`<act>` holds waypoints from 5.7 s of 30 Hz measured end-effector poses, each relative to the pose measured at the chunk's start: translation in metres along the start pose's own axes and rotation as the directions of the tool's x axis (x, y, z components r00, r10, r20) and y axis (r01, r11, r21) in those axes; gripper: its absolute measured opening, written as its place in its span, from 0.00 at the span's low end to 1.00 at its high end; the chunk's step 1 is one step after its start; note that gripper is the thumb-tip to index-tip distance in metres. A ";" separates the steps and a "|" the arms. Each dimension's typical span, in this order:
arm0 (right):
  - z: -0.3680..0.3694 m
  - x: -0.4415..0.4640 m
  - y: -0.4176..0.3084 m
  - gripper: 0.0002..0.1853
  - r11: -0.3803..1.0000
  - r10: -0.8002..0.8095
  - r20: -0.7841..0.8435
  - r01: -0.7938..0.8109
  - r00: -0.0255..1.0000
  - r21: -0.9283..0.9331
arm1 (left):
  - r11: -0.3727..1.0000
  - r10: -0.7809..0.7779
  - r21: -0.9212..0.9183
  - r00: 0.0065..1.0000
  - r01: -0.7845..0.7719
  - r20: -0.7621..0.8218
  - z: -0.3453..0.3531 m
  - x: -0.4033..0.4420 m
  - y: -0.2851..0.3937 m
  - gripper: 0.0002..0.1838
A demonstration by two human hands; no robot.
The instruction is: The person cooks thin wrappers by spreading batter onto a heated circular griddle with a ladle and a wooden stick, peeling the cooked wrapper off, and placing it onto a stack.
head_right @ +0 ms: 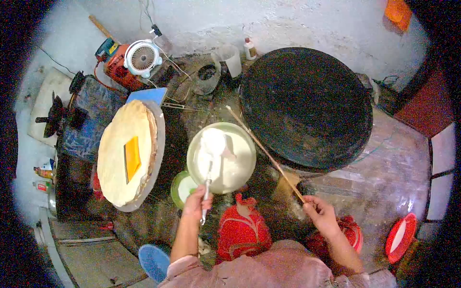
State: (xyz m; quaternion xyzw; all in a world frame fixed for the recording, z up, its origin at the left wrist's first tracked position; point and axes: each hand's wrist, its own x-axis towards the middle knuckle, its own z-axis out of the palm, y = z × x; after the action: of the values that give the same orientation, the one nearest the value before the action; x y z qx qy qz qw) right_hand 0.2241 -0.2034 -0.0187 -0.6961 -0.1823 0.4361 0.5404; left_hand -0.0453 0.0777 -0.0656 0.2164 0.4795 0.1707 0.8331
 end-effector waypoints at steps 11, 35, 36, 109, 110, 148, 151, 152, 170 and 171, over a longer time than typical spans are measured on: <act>-0.038 -0.020 -0.036 0.12 0.989 0.063 0.068 -0.053 0.996 -0.139 | 0.988 -0.148 -0.056 0.985 0.144 -0.087 -0.049 -0.005 -0.022 0.09; -0.086 0.008 -0.020 0.13 0.973 -0.098 -0.047 0.086 0.994 -0.213 | 0.979 0.204 -0.062 0.920 -0.195 0.333 0.097 -0.128 0.103 0.18; -0.085 0.005 -0.018 0.13 0.974 -0.080 -0.046 0.069 0.996 -0.215 | 0.978 0.202 -0.001 0.946 -0.209 0.255 0.093 -0.124 0.097 0.21; -0.070 0.160 -0.031 0.30 -0.146 -0.582 0.460 0.470 0.671 -0.870 | 0.969 0.182 -0.239 0.852 -0.069 0.491 0.262 0.136 0.112 0.14; -0.066 0.170 -0.031 0.30 -0.146 -0.582 0.460 0.471 0.671 -0.870 | 0.952 0.153 -0.304 0.793 0.043 0.590 0.260 0.135 0.116 0.13; -0.052 0.273 -0.084 0.22 0.244 -0.648 -0.054 0.140 0.760 -0.960 | 0.505 -0.083 -0.827 0.968 0.246 0.237 0.033 0.021 -0.011 0.18; -0.024 0.257 -0.080 0.20 0.521 -0.610 -0.093 0.310 0.787 -0.795 | 0.529 -0.056 -0.828 0.982 0.183 0.181 0.040 0.020 -0.010 0.18; -0.013 0.246 -0.077 0.22 0.438 -0.670 -0.008 0.387 0.742 -0.812 | 0.528 -0.055 -0.827 0.980 0.191 0.191 0.040 0.024 -0.010 0.18; -0.028 0.264 -0.100 0.23 0.720 -0.402 -0.304 0.093 0.864 -0.688 | 0.548 -0.127 -0.788 0.959 0.279 0.252 0.024 0.035 -0.010 0.17; -0.017 0.269 -0.094 0.24 0.620 -0.465 -0.238 0.122 0.853 -0.775 | 0.607 -0.111 -0.750 0.963 0.263 0.247 0.017 0.041 -0.014 0.17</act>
State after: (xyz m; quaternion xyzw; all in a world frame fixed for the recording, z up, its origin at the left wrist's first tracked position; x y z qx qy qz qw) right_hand 0.4065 0.0144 -0.0428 -0.8884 -0.3365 0.0689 0.3045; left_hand -0.0095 0.0821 -0.0947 -0.2010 0.3039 0.2525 0.8964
